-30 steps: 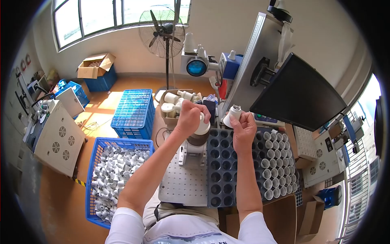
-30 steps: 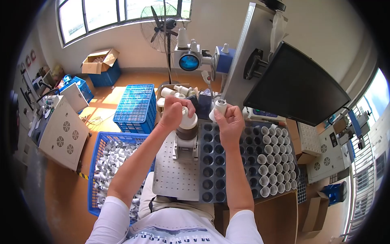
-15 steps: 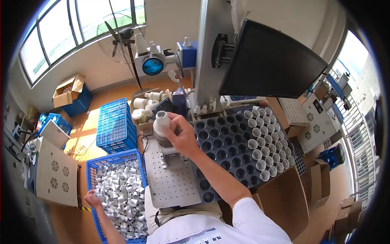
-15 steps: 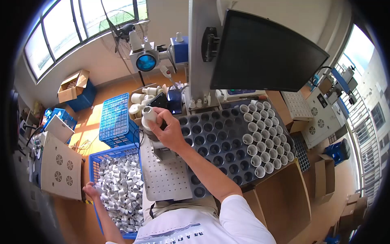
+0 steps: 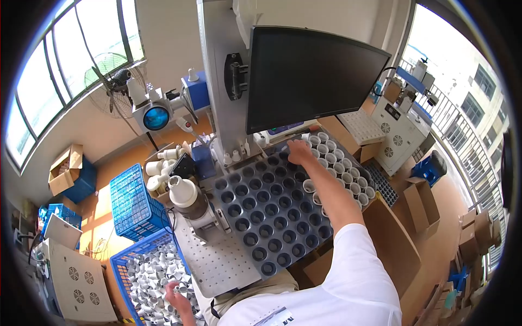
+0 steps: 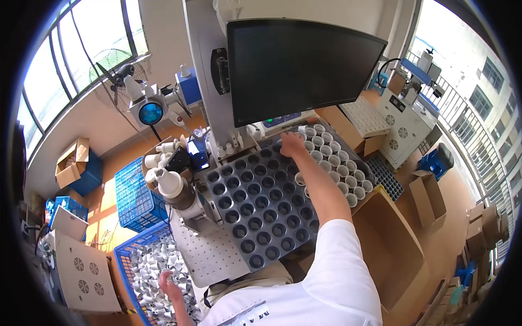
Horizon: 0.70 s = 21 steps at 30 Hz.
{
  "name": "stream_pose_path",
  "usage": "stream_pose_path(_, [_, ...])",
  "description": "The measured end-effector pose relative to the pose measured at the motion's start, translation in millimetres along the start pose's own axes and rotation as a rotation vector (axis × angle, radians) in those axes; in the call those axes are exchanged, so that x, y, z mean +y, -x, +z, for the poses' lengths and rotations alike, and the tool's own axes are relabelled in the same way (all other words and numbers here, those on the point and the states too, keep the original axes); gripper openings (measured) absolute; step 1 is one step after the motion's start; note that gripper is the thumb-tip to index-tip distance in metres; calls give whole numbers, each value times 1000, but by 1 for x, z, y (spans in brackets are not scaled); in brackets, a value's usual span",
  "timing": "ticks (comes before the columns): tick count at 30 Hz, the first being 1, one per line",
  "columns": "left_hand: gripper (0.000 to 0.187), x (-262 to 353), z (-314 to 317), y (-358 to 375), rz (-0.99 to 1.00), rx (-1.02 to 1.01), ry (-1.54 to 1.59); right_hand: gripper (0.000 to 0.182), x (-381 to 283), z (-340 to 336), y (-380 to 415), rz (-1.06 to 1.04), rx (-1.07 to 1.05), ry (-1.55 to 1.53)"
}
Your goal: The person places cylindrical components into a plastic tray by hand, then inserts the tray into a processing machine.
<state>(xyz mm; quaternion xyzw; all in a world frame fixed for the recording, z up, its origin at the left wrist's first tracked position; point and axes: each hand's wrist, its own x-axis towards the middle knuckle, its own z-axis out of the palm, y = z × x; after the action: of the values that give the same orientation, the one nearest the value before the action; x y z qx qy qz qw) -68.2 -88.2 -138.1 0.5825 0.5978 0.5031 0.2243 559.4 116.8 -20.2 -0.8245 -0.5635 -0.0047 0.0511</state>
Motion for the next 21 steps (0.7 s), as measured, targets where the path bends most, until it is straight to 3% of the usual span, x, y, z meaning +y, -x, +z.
stream_pose_path(4, [39,70,53,-1,36,-299,55,39,8,-4,-6,-70,19,88])
stream_pose_path(6, [34,84,68,3,118,-418,36,27,5,-10,-4,-124,165,100])
stream_pose_path(8, [31,65,85,14,108,-460,8,35,-9,-32,1,-59,200,-35])
stream_pose_path(10, [33,55,88,19,67,-447,12,41,-13,-29,3,-136,286,-131])
stream_pose_path(12, [34,53,91,22,49,-451,27,41,-34,-18,19,-171,291,-461])
stream_pose_path(16, [30,51,91,22,78,-424,58,31,-110,0,83,-173,107,-1015])
stream_pose_path(21, [27,48,93,23,104,-399,77,30,-154,40,119,-227,263,-1130])
